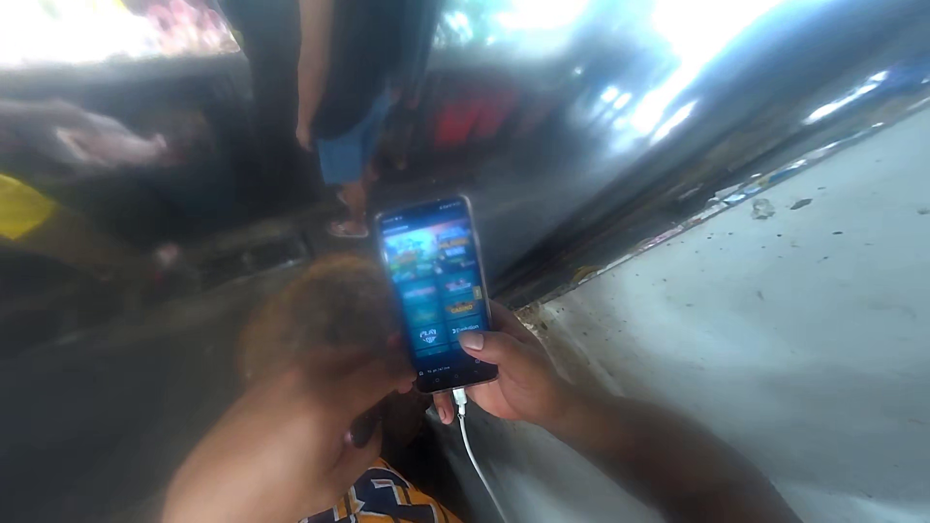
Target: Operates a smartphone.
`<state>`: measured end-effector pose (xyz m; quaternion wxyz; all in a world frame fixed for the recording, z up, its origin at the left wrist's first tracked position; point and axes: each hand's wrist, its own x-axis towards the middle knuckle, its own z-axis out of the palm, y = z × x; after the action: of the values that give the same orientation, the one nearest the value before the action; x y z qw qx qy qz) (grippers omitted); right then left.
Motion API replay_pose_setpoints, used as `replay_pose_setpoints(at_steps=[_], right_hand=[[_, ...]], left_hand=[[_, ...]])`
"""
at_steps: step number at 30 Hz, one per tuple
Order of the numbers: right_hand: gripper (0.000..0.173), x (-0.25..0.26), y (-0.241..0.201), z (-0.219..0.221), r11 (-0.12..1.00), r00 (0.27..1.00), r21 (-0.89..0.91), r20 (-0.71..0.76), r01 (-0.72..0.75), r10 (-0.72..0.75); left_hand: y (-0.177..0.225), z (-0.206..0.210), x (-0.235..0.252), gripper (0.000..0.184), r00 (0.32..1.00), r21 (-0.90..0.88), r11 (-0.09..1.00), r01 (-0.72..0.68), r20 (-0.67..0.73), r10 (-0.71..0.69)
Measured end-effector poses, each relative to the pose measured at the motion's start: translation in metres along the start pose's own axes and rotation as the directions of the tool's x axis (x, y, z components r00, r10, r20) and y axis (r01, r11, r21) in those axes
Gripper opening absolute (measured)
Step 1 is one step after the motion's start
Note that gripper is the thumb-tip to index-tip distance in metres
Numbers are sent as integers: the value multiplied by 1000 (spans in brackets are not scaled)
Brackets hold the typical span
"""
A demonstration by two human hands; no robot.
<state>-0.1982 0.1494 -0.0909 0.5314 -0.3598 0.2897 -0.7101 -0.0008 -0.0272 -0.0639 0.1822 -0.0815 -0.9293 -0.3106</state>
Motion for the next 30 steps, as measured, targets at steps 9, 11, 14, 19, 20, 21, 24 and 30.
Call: replay_pose_setpoints(at_steps=[9, 11, 14, 19, 20, 21, 24, 30], right_hand=[[33, 1, 0, -1, 1000, 1000, 13, 8, -7, 7], [33, 1, 1, -1, 1000, 1000, 9, 6, -14, 14], [33, 1, 1, -1, 1000, 1000, 7, 8, -15, 15], [32, 0, 1, -1, 1000, 1000, 6, 14, -12, 11], [32, 0, 0, -1, 1000, 1000, 3, 13, -13, 13], [32, 1, 0, -1, 1000, 1000, 3, 13, -11, 11], [32, 0, 1, 0, 1000, 1000, 14, 1, -17, 17], [31, 0, 4, 2, 998, 999, -68, -41, -12, 10]], left_hand=[[-2, 1, 1, 30, 1000, 11, 1000, 0, -1, 0], [-2, 2, 0, 31, 1000, 6, 1000, 7, 9, -7], [-2, 3, 0, 30, 1000, 2, 1000, 11, 5, -11], [-3, 3, 0, 29, 1000, -3, 1000, 11, -3, -11], [-2, 3, 1, 29, 1000, 1, 1000, 13, -9, -13], [-3, 3, 1, 30, 1000, 2, 1000, 12, -14, -12], [-3, 6, -1, 30, 1000, -2, 1000, 16, -13, -16], [-3, 2, -2, 30, 999, -43, 998, 43, 16, -43]])
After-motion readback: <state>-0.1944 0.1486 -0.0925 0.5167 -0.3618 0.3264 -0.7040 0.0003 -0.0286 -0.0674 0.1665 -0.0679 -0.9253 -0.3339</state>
